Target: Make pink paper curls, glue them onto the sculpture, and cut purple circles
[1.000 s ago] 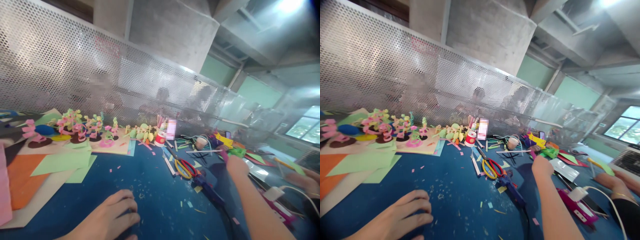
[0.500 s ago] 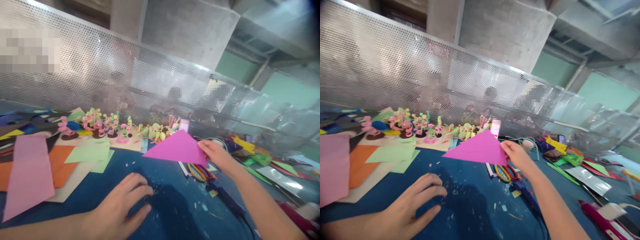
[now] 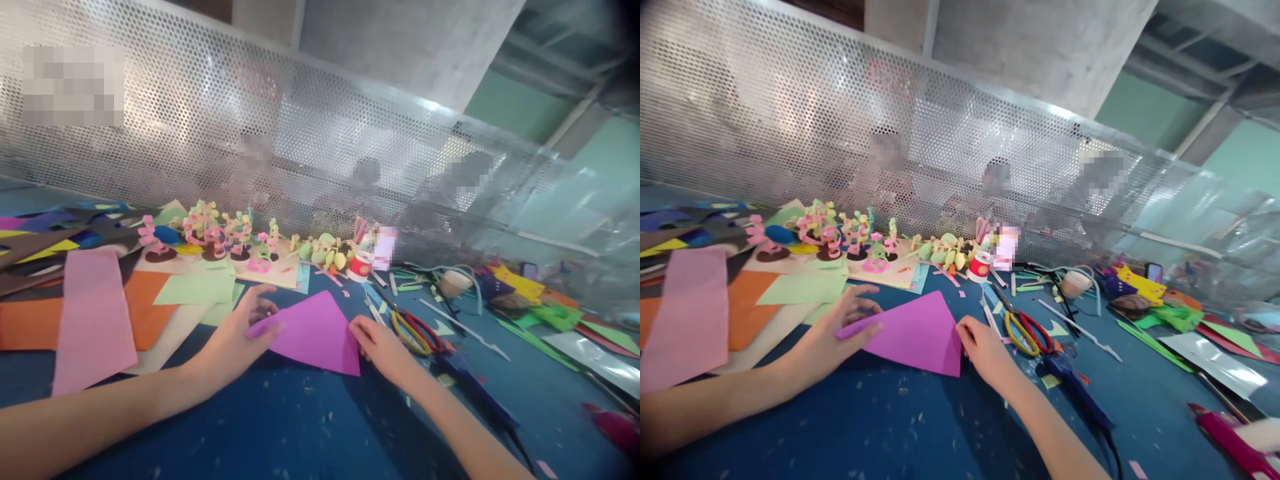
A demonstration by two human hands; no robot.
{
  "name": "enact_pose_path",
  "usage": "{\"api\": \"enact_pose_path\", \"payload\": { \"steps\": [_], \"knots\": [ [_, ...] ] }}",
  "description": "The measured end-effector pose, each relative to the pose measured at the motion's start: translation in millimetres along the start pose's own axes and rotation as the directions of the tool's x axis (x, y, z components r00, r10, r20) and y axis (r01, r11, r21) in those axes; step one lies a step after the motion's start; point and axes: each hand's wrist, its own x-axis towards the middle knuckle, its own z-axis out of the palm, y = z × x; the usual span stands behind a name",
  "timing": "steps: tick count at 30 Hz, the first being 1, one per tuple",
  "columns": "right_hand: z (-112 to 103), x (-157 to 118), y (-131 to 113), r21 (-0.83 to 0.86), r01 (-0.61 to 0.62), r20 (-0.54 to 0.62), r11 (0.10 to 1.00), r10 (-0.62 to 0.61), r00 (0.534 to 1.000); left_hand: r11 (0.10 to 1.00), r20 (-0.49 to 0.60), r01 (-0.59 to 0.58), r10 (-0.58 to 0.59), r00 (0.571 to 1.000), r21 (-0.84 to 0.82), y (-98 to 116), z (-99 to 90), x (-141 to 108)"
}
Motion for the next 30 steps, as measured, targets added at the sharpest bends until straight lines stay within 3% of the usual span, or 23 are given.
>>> {"api": "enact_pose_path", "payload": {
  "steps": [3, 8, 13, 15, 18, 22, 25, 30],
  "knots": [
    [1.6, -2.3, 0.0, -0.035, 0.014, -0.054, 0.999, -0.016, 0.998, 1.000, 0.021, 0.025, -0.025, 0.999, 0.010, -8.4, 0.6, 6.0],
    [6.1, -1.4, -1.9, -0.091, 0.031, -0.099, 0.995, -0.040, 0.994, 0.989, 0.030, -0.061, 0.057, 0.998, 0.136, -8.3, -2.4, 7.4],
    [4.7, -1.9, -1.8, -0.119, 0.075, -0.064, 0.990, -0.083, 0.995, 0.995, -0.171, -0.047, 0.062, 0.983, 0.093, 5.1, -9.8, -1.8],
    [3.9, -2.7, -2.2, -0.128, 0.088, -0.049, 0.988, -0.095, 0.994, 0.984, -0.193, -0.087, 0.116, 0.974, 0.155, 8.9, -10.8, -5.0],
    [4.3, -3.9, -3.4, -0.160, 0.094, -0.044, 0.983, -0.102, 0.994, 0.905, 0.010, -0.244, 0.257, 0.966, 0.348, 10.5, -6.3, -7.7],
    [6.7, -4.0, -4.0, -0.248, 0.060, -0.095, 0.967, -0.085, 0.992, 0.772, 0.301, -0.440, 0.331, 0.894, 0.459, 7.3, 4.1, -10.4],
    [4.4, -2.6, -1.3, -0.339, 0.013, -0.188, 0.941, -0.082, 0.979, 0.776, 0.357, -0.451, 0.309, 0.881, 0.441, 5.2, 6.7, -11.4],
    [-7.8, -1.5, 18.2, -0.523, -0.040, -0.299, 0.852, -0.139, 0.944, 0.795, 0.346, -0.464, 0.340, 0.874, 0.390, 7.0, 4.7, -10.1]
  ]
}}
